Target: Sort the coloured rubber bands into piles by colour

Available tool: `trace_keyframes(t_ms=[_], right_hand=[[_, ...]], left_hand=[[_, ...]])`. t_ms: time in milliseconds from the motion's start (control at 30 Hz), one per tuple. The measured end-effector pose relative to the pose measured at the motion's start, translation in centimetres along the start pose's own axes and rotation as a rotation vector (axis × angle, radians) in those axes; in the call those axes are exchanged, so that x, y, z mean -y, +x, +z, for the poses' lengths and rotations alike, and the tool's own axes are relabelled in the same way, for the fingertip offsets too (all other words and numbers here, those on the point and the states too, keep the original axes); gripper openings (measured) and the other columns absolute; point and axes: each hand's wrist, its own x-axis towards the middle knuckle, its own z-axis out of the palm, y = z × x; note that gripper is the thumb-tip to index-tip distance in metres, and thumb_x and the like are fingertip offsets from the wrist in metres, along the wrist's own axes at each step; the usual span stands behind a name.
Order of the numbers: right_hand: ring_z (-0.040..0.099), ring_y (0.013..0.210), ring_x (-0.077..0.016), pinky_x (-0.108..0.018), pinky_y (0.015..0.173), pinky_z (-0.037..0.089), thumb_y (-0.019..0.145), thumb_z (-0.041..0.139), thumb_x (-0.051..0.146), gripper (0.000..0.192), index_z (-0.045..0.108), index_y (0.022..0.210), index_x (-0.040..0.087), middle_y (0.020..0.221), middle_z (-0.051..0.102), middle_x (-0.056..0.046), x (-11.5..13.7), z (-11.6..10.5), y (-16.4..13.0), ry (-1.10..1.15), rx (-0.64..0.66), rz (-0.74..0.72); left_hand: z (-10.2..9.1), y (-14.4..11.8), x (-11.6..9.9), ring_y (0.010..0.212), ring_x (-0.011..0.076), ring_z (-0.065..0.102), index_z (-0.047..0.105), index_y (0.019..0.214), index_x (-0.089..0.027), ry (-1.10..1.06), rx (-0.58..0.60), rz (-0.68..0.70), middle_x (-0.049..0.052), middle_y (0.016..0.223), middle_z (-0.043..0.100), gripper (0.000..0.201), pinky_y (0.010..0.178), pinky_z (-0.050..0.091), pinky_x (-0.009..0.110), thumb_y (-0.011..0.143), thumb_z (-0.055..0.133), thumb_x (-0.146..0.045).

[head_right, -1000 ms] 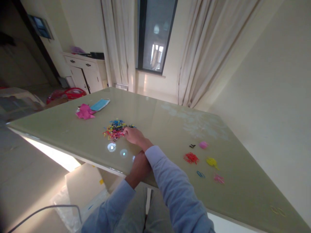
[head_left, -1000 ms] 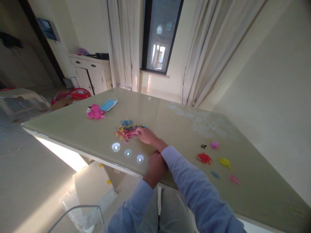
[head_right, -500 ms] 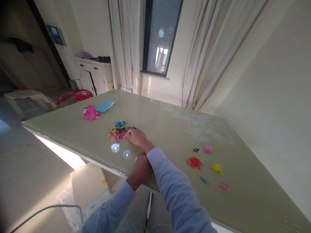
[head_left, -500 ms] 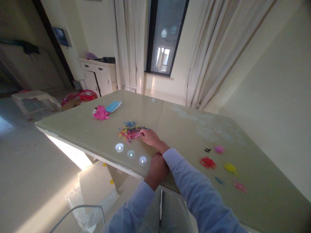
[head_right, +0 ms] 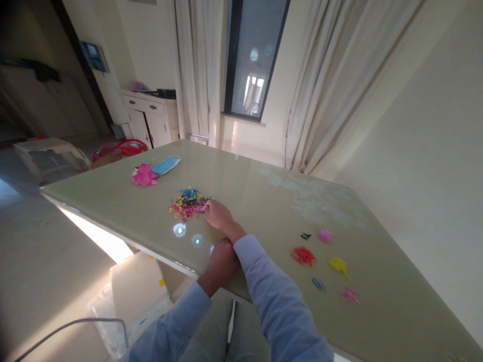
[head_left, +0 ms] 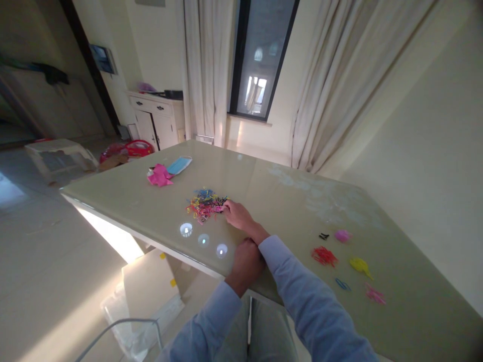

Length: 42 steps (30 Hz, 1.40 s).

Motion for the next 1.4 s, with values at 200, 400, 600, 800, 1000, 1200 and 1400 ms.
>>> trace_keyframes(t_ms=[200,400,600,800,1000,1200,1400], right_hand=[[0.059,0.069,-0.0141,-0.023,0.068,0.038,0.097,0.041,0.022,0.023,0.064,0.101,0.017,0.073,0.068,-0.002,-0.5,-1.2,-1.9,0.089,-0.05,0.028],[0.05,0.05,-0.0107,-0.021,0.06,0.04,0.095,0.042,0.027,0.017,0.055,0.087,0.019,0.051,0.051,0.007,-1.0,-2.6,-6.1,0.562,-0.197,0.021],[0.035,0.043,-0.0081,-0.02,0.045,0.03,0.094,0.047,0.048,0.029,0.045,0.081,0.022,0.05,0.045,0.009,-1.1,-4.1,-12.3,0.997,-0.345,0.064],[0.03,0.042,-0.0074,-0.02,0.04,0.021,0.093,0.049,0.056,0.036,0.043,0.079,0.023,0.052,0.044,0.008,-1.4,-5.8,-18.5,1.141,-0.555,0.163],[0.027,0.041,-0.0082,-0.021,0.04,0.02,0.091,0.054,0.056,0.039,0.039,0.075,0.024,0.049,0.037,0.009,-3.5,-6.0,-23.6,1.191,-0.857,0.247],[0.025,0.042,-0.0082,-0.022,0.041,0.021,0.091,0.056,0.053,0.038,0.039,0.074,0.024,0.048,0.035,0.009,-4.2,-6.6,-27.1,1.174,-1.015,0.324],[0.023,0.042,-0.0078,-0.02,0.04,0.019,0.09,0.059,0.054,0.037,0.044,0.077,0.023,0.049,0.032,0.01,-5.9,-6.7,-29.8,1.07,-1.094,0.401]], left_hand=[[0.1,0.1,0.0,0.095,0.0228,0.067,0.076,0.1,-0.011,-0.013,0.01,-0.04,0.015,0.101,0.073,0.031,0.082,0.048,0.03,0.085,0.049,-0.018],[0.4,0.4,0.1,0.094,0.0219,0.067,0.074,0.098,-0.012,-0.009,-0.001,-0.051,0.015,0.1,0.072,0.031,0.079,0.046,0.03,0.091,0.045,-0.02],[0.3,0.3,0.2,0.085,0.0204,0.066,0.071,0.091,-0.014,-0.034,-0.06,-0.044,0.011,0.089,0.071,0.026,0.072,0.043,0.029,0.092,0.046,-0.019],[0.8,0.3,0.9,0.09,0.0187,0.064,0.073,0.095,-0.018,-0.138,-0.157,0.058,0.007,0.094,0.071,0.026,0.083,0.045,0.029,0.092,0.047,-0.02],[1.1,0.5,1.5,0.091,0.0205,0.066,0.073,0.098,-0.018,-0.161,-0.191,0.057,0.007,0.096,0.072,0.031,0.086,0.048,0.032,0.09,0.044,-0.027],[1.2,0.7,2.1,0.092,0.0217,0.067,0.073,0.097,-0.018,-0.189,-0.208,0.074,0.007,0.099,0.074,0.037,0.087,0.049,0.033,0.087,0.042,-0.036],[1.4,0.8,2.7,0.092,0.0238,0.068,0.074,0.094,-0.019,-0.18,-0.228,0.077,0.008,0.099,0.075,0.042,0.087,0.051,0.035,0.085,0.041,-0.044]])
